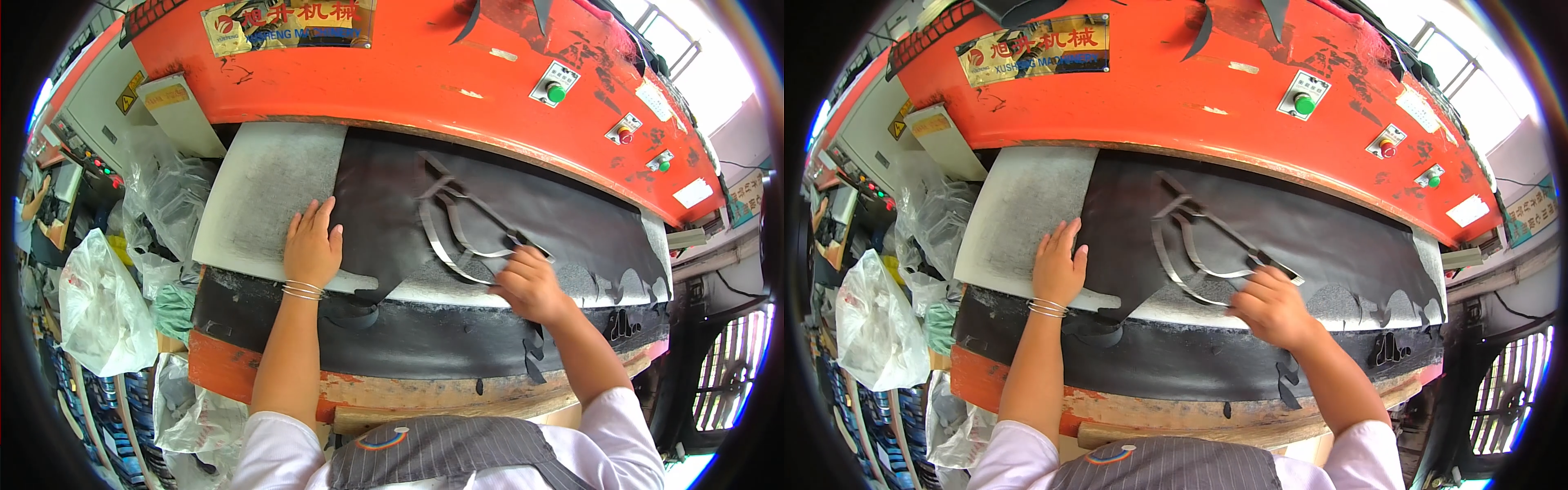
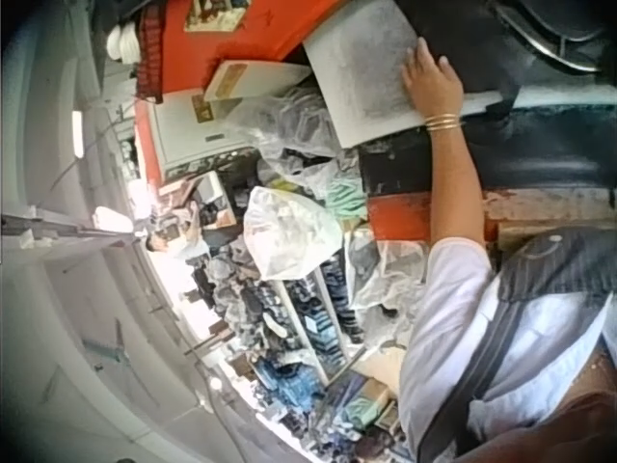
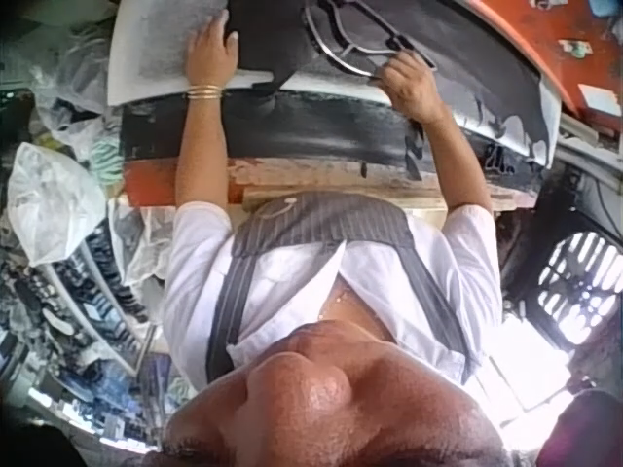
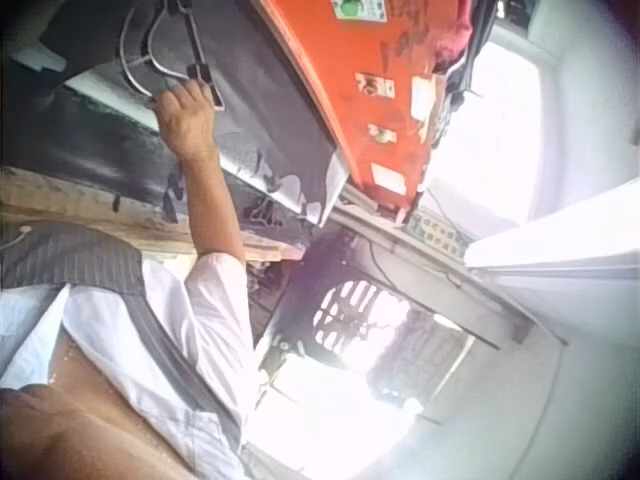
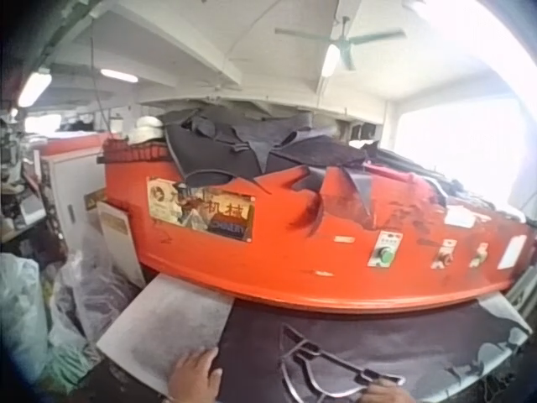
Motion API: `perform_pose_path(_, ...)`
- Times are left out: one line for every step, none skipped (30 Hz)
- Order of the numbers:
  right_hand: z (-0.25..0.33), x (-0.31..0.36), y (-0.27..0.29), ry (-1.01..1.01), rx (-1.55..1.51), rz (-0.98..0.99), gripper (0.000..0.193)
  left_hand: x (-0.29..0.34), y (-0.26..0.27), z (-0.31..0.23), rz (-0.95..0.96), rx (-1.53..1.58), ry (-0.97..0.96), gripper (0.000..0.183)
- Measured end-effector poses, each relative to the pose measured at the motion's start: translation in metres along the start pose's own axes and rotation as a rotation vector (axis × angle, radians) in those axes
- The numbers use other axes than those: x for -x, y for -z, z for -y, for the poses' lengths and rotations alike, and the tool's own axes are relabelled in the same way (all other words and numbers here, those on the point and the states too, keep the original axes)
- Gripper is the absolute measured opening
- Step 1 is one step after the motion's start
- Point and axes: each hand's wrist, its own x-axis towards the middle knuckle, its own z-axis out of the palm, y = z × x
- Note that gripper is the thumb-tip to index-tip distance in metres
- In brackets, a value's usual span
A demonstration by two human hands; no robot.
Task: Using a hydraulic press and metal dies to cut shoe components from sheets of leather.
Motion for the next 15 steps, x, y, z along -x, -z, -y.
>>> perform_pose_path(-0.005,-0.015,-0.020,0.042,-0.015,0.001,0.020,0.001,0.001,0.002,-0.008,0.028,0.013,0.043)
perform_pose_path(-0.006,-0.031,-0.033,0.107,-0.013,-0.008,0.019,0.002,0.000,0.003,-0.015,0.059,0.023,0.043)
perform_pose_path(-0.010,-0.041,-0.047,0.109,-0.014,-0.010,0.019,0.002,0.002,0.004,-0.016,0.056,0.024,0.043)
perform_pose_path(-0.015,-0.046,-0.059,0.131,-0.044,0.012,0.018,0.003,0.003,0.002,-0.012,0.068,0.027,0.041)
perform_pose_path(-0.019,-0.051,-0.068,0.157,-0.080,0.034,0.018,0.004,0.004,0.002,-0.009,0.077,0.035,0.040)
perform_pose_path(-0.021,-0.053,-0.073,0.156,-0.081,0.036,0.018,0.005,0.004,0.003,-0.007,0.077,0.037,0.040)
perform_pose_path(-0.024,-0.057,-0.077,0.166,-0.074,0.043,0.017,0.005,0.004,0.004,-0.002,0.079,0.039,0.039)
perform_pose_path(-0.026,-0.059,-0.081,0.173,-0.066,0.051,0.016,0.005,0.004,0.005,0.004,0.081,0.040,0.038)
perform_pose_path(-0.030,-0.061,-0.085,0.170,-0.067,0.054,0.016,0.004,0.002,0.006,0.008,0.084,0.041,0.038)
perform_pose_path(-0.035,-0.061,-0.087,0.184,-0.066,0.029,0.017,0.002,0.001,0.006,-0.007,0.091,0.024,0.038)
perform_pose_path(-0.039,-0.059,-0.090,0.196,-0.064,0.004,0.017,-0.001,-0.001,0.006,-0.020,0.100,0.005,0.038)
perform_pose_path(-0.048,-0.049,-0.095,0.136,-0.097,0.054,0.021,-0.004,-0.001,0.006,-0.013,0.108,0.000,0.038)
perform_pose_path(-0.044,-0.049,-0.094,0.130,-0.102,0.061,0.021,-0.007,-0.001,0.009,0.022,0.157,0.020,0.043)
perform_pose_path(-0.037,-0.049,-0.089,0.031,-0.017,0.030,0.024,-0.011,-0.003,0.012,0.059,0.207,0.037,0.048)
perform_pose_path(-0.034,-0.047,-0.088,-0.069,0.070,0.000,0.027,-0.017,-0.008,0.018,0.071,0.215,0.037,0.048)
